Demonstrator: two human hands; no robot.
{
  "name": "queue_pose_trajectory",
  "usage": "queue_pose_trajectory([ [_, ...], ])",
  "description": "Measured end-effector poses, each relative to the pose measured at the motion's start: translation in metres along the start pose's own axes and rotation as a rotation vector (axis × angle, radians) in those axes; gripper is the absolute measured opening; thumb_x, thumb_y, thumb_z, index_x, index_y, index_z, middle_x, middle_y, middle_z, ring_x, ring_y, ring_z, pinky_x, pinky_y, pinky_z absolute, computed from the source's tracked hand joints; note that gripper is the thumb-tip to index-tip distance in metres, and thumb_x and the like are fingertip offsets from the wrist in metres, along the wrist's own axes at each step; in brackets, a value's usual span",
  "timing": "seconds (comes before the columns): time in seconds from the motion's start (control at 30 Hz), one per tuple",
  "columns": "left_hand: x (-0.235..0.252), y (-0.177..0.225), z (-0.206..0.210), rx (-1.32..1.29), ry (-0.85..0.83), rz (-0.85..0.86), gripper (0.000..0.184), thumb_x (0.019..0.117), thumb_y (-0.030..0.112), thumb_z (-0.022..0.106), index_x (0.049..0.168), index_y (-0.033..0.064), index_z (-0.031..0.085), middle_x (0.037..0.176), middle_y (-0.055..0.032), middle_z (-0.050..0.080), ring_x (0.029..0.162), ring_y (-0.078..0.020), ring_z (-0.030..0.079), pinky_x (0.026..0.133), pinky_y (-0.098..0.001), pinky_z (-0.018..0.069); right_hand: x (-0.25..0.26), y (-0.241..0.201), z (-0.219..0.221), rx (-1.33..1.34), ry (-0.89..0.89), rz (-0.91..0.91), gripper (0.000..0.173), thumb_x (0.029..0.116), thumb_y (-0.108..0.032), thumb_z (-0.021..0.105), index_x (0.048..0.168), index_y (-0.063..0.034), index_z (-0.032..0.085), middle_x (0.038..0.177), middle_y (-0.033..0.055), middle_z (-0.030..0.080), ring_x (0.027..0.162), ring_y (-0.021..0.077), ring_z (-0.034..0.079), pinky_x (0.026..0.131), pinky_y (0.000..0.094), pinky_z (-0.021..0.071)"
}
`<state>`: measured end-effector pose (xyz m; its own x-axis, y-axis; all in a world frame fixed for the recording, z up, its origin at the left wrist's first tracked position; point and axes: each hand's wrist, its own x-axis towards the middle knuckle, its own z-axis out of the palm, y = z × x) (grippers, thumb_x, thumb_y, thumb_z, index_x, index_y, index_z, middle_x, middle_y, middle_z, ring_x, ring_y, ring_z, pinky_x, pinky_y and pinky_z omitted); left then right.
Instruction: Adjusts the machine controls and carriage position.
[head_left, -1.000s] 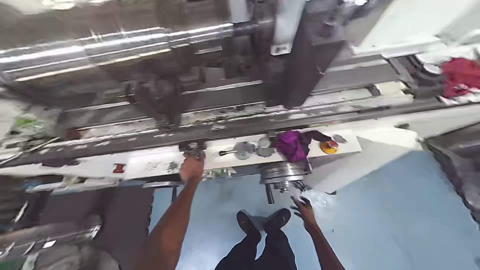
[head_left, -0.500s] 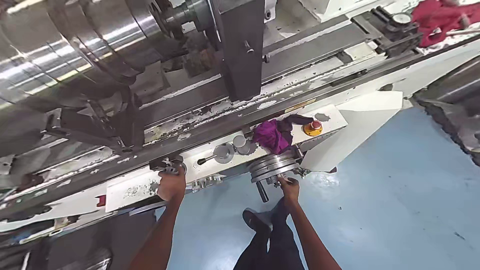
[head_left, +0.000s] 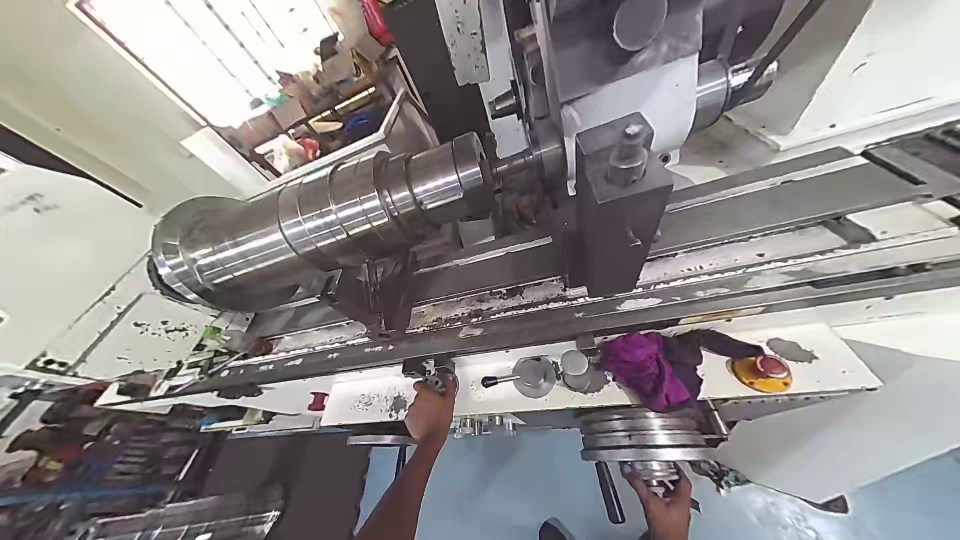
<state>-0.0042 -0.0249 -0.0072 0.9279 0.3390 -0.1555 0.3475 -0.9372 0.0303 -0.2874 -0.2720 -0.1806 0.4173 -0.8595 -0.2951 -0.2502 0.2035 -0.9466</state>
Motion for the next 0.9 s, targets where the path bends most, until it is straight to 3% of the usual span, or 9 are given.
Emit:
queue_pose_trajectory([
  [0.13,0.000,0.002,-0.001,-0.005,-0.023,-0.010,0.081,0.0950,0.071,0.048,0.139,0.0038,0.053,0.110,-0.0182,0.074,0.105,-0.0361,0.072,0.087,-0.0571,0.0567,0.008,0.003,-0.004,0.481,-0.112,0.411,0.045,0.1056,-0.022,0.047,0.146,-0.0042,0.036,0.117,0.0124,0.059,0.095,0.0162,0.067,0.078,0.0335,0.0600],
  [0.27,0.000,0.003,-0.001,0.001,-0.037,-0.007,0.080,0.0957,0.070,0.048,0.140,0.0043,0.053,0.111,-0.0180,0.074,0.106,-0.0358,0.072,0.088,-0.0569,0.0565,0.011,-0.021,-0.001,0.594,-0.069,0.739,0.075,0.0999,-0.074,0.016,0.140,-0.0162,0.041,0.101,0.0130,0.070,0.075,0.0234,0.071,0.058,0.0384,0.0589],
  [0.4,0.000,0.004,0.001,0.009,-0.015,0.010,0.080,0.0956,0.070,0.049,0.140,0.0035,0.052,0.110,-0.0183,0.074,0.104,-0.0361,0.072,0.086,-0.0570,0.0569,0.005,-0.019,0.004,0.103,0.234,0.357,0.059,0.1084,-0.040,0.047,0.142,0.0078,0.047,0.125,0.0299,0.060,0.105,0.0339,0.064,0.089,0.0513,0.0537],
  [0.5,-0.007,0.004,0.003,0.002,0.001,0.031,0.081,0.0979,0.067,0.049,0.145,0.0008,0.047,0.117,-0.0239,0.071,0.109,-0.0405,0.070,0.091,-0.0604,0.0544,-0.003,-0.002,0.003,-0.282,0.078,-0.151,0.096,0.0816,-0.026,0.084,0.152,0.0122,0.031,0.148,0.0377,0.043,0.136,0.0466,0.048,0.113,0.0551,0.0423],
  [0.6,-0.014,0.010,0.014,-0.005,0.043,0.038,0.085,0.0985,0.067,0.049,0.147,-0.0019,0.046,0.124,-0.0299,0.066,0.115,-0.0466,0.065,0.093,-0.0654,0.0503,0.006,0.013,-0.009,-0.335,0.063,-0.249,0.118,0.0619,-0.036,0.094,0.150,0.0127,0.033,0.142,0.0368,0.048,0.130,0.0445,0.053,0.107,0.0545,0.0478],
  [0.67,-0.013,0.013,0.017,0.000,0.088,0.024,0.084,0.0980,0.067,0.049,0.145,-0.0031,0.048,0.123,-0.0284,0.067,0.114,-0.0451,0.067,0.093,-0.0645,0.0514,0.013,0.012,-0.012,-0.150,0.038,-0.103,0.113,0.0627,-0.031,0.093,0.151,0.0083,0.035,0.134,0.0276,0.059,0.118,0.0306,0.064,0.100,0.0454,0.0546],
  [0.77,-0.014,0.017,0.015,0.003,0.101,-0.015,0.080,0.0989,0.064,0.049,0.143,-0.0027,0.049,0.122,-0.0263,0.068,0.113,-0.0424,0.068,0.093,-0.0630,0.0518,0.020,0.008,-0.014,0.425,-0.152,0.387,0.051,0.1067,-0.028,0.049,0.149,-0.0023,0.036,0.116,0.0175,0.066,0.091,0.0220,0.072,0.077,0.0363,0.0627],
  [0.83,-0.016,0.019,0.016,-0.007,0.101,-0.044,0.079,0.0991,0.063,0.050,0.142,-0.0025,0.049,0.121,-0.0254,0.069,0.113,-0.0417,0.068,0.093,-0.0620,0.0519,0.025,-0.002,-0.013,0.585,-0.172,0.670,0.074,0.1048,-0.064,0.016,0.145,-0.0074,0.042,0.111,0.0196,0.067,0.084,0.0292,0.069,0.068,0.0441,0.0588],
  [0.9,-0.018,0.024,0.018,-0.026,0.094,-0.060,0.079,0.0992,0.062,0.050,0.144,-0.0030,0.048,0.122,-0.0262,0.068,0.114,-0.0424,0.068,0.093,-0.0624,0.0519,0.028,-0.015,-0.011,0.397,0.071,0.717,0.077,0.1068,-0.064,0.015,0.137,-0.0024,0.050,0.106,0.0224,0.066,0.080,0.0304,0.067,0.066,0.0464,0.0560],
])
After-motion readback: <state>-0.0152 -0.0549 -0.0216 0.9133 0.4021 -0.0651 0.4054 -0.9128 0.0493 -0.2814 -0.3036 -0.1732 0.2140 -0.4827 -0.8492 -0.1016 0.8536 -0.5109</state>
